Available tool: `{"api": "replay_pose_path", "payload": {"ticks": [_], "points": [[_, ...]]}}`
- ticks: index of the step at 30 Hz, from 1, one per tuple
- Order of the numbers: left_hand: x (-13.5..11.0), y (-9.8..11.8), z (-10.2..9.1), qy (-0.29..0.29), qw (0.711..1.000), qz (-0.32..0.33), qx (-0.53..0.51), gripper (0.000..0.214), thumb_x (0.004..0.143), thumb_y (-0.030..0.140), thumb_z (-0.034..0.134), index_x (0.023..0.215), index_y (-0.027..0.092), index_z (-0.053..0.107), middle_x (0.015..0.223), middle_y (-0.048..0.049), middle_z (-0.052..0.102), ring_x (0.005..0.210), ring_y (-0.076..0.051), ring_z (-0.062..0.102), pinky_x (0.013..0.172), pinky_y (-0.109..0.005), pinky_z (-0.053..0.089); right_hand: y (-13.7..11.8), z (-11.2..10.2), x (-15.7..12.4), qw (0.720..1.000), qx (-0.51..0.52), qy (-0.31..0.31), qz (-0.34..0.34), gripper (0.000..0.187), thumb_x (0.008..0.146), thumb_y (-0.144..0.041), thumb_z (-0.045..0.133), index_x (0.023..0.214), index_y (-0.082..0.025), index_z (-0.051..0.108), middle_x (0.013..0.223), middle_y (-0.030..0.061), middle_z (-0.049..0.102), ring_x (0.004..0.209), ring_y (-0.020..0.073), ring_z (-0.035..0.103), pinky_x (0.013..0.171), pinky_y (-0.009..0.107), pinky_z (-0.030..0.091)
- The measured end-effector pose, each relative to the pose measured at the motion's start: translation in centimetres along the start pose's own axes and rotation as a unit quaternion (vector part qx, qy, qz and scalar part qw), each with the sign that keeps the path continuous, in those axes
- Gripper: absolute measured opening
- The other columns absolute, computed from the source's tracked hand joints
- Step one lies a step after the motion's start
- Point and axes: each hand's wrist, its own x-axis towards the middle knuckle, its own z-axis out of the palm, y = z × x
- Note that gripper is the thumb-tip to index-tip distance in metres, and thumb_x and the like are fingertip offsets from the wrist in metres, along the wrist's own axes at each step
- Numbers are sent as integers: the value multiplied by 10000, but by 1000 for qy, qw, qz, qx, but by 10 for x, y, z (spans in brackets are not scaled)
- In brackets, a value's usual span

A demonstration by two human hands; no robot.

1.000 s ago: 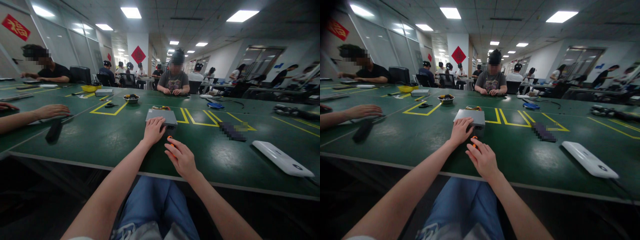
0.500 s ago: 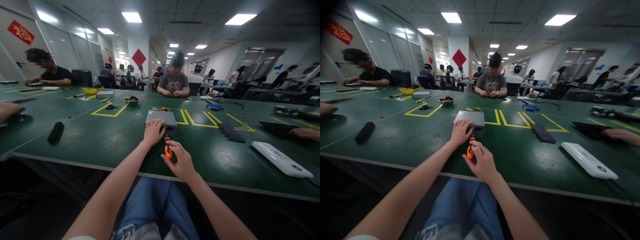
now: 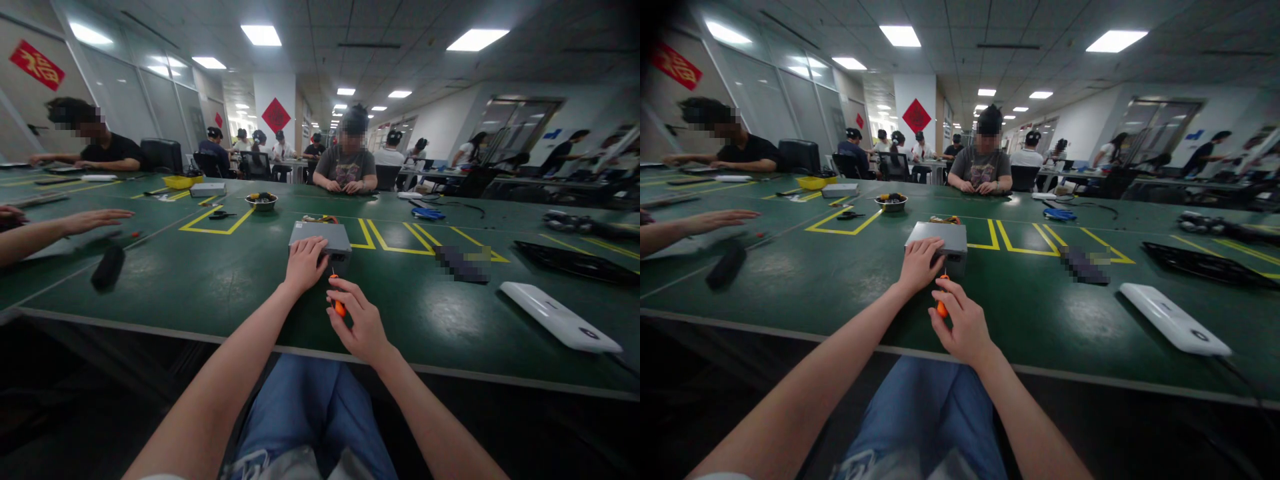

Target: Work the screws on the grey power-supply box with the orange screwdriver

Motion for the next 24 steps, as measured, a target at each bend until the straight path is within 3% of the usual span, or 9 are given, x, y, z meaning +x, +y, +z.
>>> {"api": "replay_pose_path", "payload": {"ticks": [4, 8, 12, 21, 24], "points": [[0, 0, 0, -3, 1000, -2, 6, 331, 863, 286, 463, 1189, 239, 497, 1265, -32, 539, 1183, -212, 446, 1018, -394, 294, 2, 2, 1, 998, 61, 8, 26, 209, 878, -290, 505, 1066, -204, 473, 1166, 112, 553, 987, 184, 612, 839, 348, 513], [0, -1, 1, 0, 1000, 2, 7, 334, 864, 296, 463, 1192, 236, 496, 1261, -33, 542, 1183, -214, 446, 1018, -395, 294, -2, -1, 4, 997, 58, -43, 8, 280, 903, -281, 434, 1168, -194, 460, 1207, 120, 516, 1168, 210, 487, 954, 397, 441], [0, -1, 3, 5, 1000, 4, 6, 329, 863, 291, 465, 1185, 233, 499, 1257, -35, 544, 1184, -213, 446, 1017, -392, 293, -5, -3, 4, 996, 30, -79, -8, 303, 922, -237, 382, 1213, -210, 463, 1291, 112, 444, 1199, 196, 451, 950, 366, 441], [0, 0, 0, -1, 1000, 1, 4, 332, 867, 299, 460, 1190, 231, 498, 1260, -38, 542, 1183, -215, 445, 1016, -390, 295, 6, 6, 0, 998, 43, 37, 17, 313, 809, -357, 626, 1020, -204, 453, 1132, 110, 549, 1055, 209, 561, 845, 364, 501], [0, 0, 0, 2, 1000, 4, 7, 330, 869, 302, 460, 1187, 225, 499, 1260, -38, 542, 1180, -215, 446, 1017, -388, 293, 5, 3, 1, 999, 33, 20, 7, 331, 824, -361, 606, 1090, -212, 478, 1130, 101, 525, 1052, 211, 555, 851, 360, 497]]}}
